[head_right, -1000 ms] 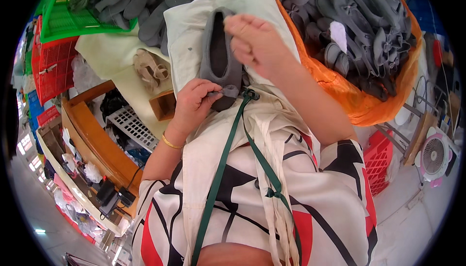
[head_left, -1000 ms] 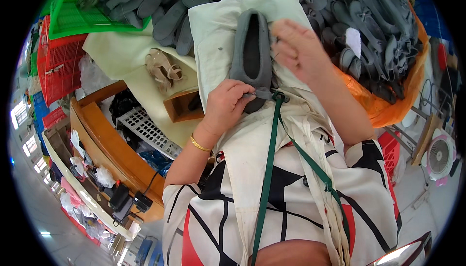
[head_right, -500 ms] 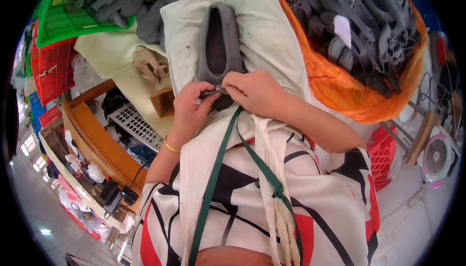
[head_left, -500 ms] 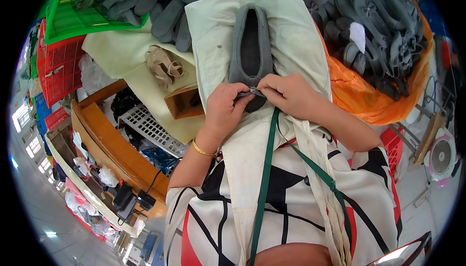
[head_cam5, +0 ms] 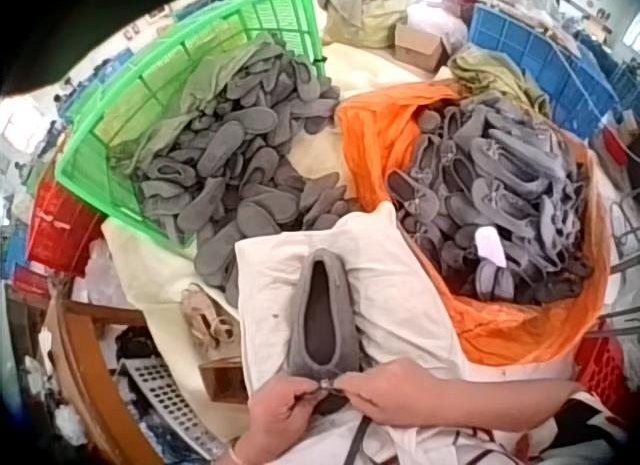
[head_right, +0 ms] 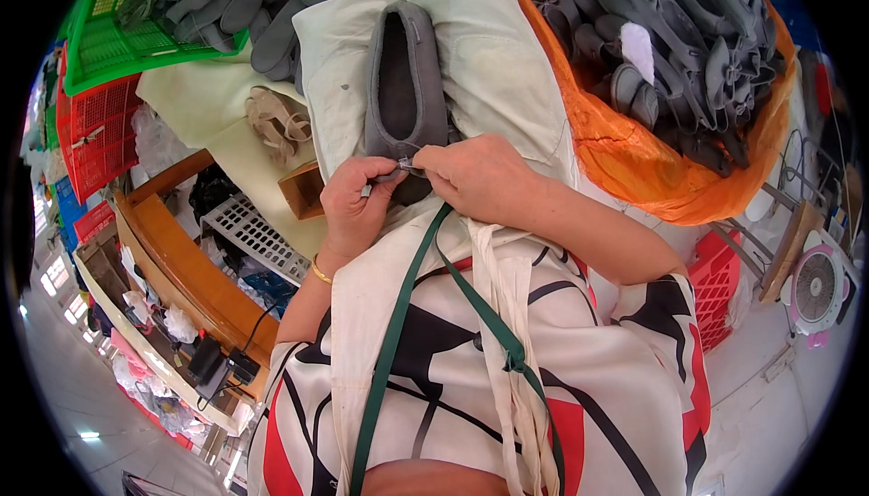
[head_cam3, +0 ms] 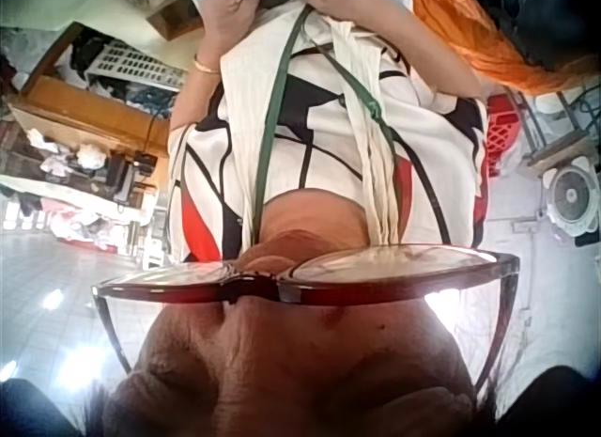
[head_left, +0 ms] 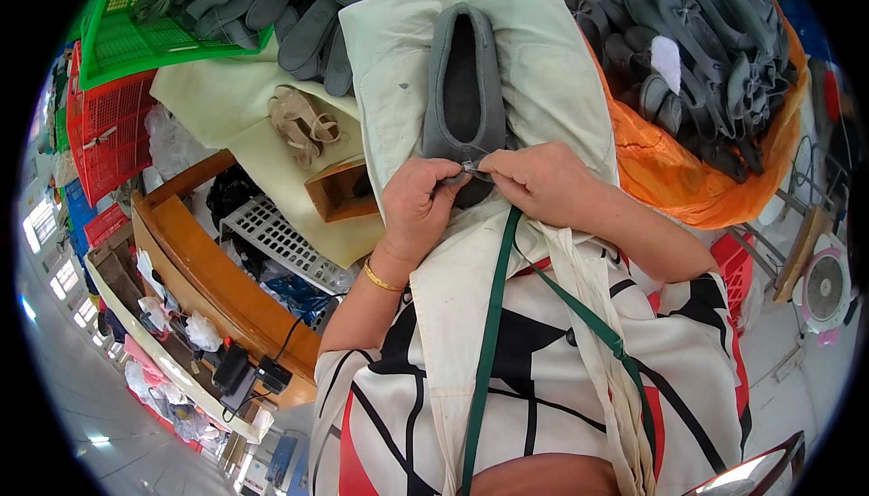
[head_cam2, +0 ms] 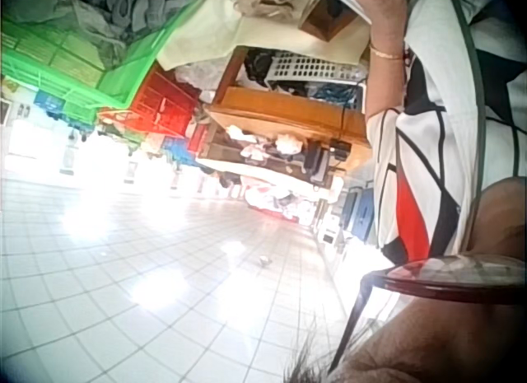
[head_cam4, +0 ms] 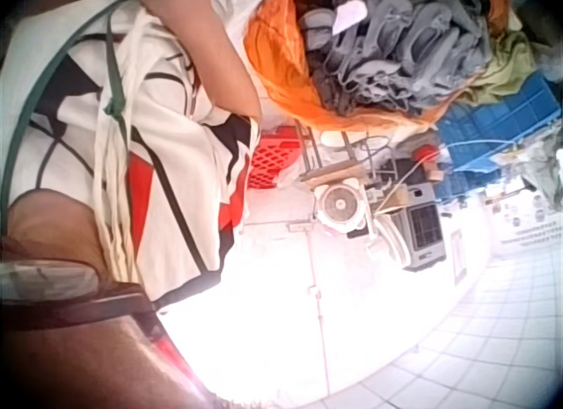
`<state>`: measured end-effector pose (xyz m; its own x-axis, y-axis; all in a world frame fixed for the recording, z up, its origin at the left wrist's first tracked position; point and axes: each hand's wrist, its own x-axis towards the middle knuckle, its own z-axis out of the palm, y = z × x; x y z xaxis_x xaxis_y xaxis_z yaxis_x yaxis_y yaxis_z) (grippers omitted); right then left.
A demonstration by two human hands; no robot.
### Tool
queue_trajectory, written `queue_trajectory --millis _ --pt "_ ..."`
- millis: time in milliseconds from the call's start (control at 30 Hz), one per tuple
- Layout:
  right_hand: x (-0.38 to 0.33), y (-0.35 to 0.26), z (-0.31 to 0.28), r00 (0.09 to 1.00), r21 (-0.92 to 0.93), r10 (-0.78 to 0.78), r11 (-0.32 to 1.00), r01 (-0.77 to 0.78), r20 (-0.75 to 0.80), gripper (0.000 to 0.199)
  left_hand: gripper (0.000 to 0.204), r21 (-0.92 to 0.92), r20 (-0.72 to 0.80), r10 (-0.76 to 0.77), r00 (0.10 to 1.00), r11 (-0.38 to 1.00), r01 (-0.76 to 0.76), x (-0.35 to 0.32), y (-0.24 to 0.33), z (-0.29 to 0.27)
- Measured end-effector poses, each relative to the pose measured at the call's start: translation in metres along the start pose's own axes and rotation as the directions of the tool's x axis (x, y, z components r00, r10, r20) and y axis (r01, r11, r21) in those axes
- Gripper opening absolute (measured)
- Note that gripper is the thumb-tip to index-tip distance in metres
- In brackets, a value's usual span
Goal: The person sews a decorative fabric bow onto the top of a grey slip-on shoe using a needle and thread. They repeat this process for multiple shoes in a workshop setting.
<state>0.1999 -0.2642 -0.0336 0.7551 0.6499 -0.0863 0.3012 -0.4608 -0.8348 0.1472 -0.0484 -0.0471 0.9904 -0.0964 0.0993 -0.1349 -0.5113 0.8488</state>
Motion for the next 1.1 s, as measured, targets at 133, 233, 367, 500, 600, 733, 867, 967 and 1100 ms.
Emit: queue_trajectory --millis 133,233,367,500,600,733,867,967,1100 --pt "0.001 -0.001 -0.002 1.0 -0.009 0.0 1.0 0.0 0.028 0.017 0.015 0.012 -0.013 0.026 1.0 1.0 -0.026 0.0 0.0 0.0" --pt "0.002 0.0 -0.003 0.999 -0.026 -0.004 1.0 0.005 0.035 0.016 0.016 0.026 -0.019 0.049 0.999 0.999 -0.048 0.001 0.0 0.0" --pt "0.006 -0.002 0.0 0.996 -0.071 0.002 0.997 0.004 0.084 0.013 0.017 0.046 -0.034 0.097 0.995 0.994 -0.095 0.002 0.001 0.0" --pt "0.007 -0.008 0.008 0.99 -0.171 0.048 0.985 -0.025 0.133 0.012 0.018 0.034 -0.048 0.087 0.995 0.996 -0.086 0.001 0.001 0.002" --pt "0.007 -0.01 0.016 0.991 -0.233 0.037 0.972 -0.006 0.127 0.012 0.02 0.024 -0.06 0.062 0.996 0.998 -0.061 -0.001 0.002 0.003" --pt "0.012 -0.01 0.019 0.997 -0.243 -0.015 0.969 0.034 0.077 0.012 0.024 0.03 -0.079 0.074 0.994 0.997 -0.072 -0.003 0.001 0.005" --pt "0.018 -0.006 0.023 0.998 -0.225 -0.02 0.974 0.034 0.062 0.013 0.026 0.034 -0.094 0.094 0.991 0.995 -0.091 -0.003 0.001 0.007" --pt "0.019 -0.002 0.024 0.998 -0.188 0.019 0.982 -0.007 0.064 0.014 0.025 0.079 -0.093 0.059 0.994 0.996 -0.051 -0.006 0.004 0.007" --pt "0.015 -0.001 0.028 1.0 -0.079 0.027 0.997 -0.028 -0.01 0.015 0.026 0.106 -0.16 -0.002 0.987 0.994 0.019 -0.009 0.01 0.007"
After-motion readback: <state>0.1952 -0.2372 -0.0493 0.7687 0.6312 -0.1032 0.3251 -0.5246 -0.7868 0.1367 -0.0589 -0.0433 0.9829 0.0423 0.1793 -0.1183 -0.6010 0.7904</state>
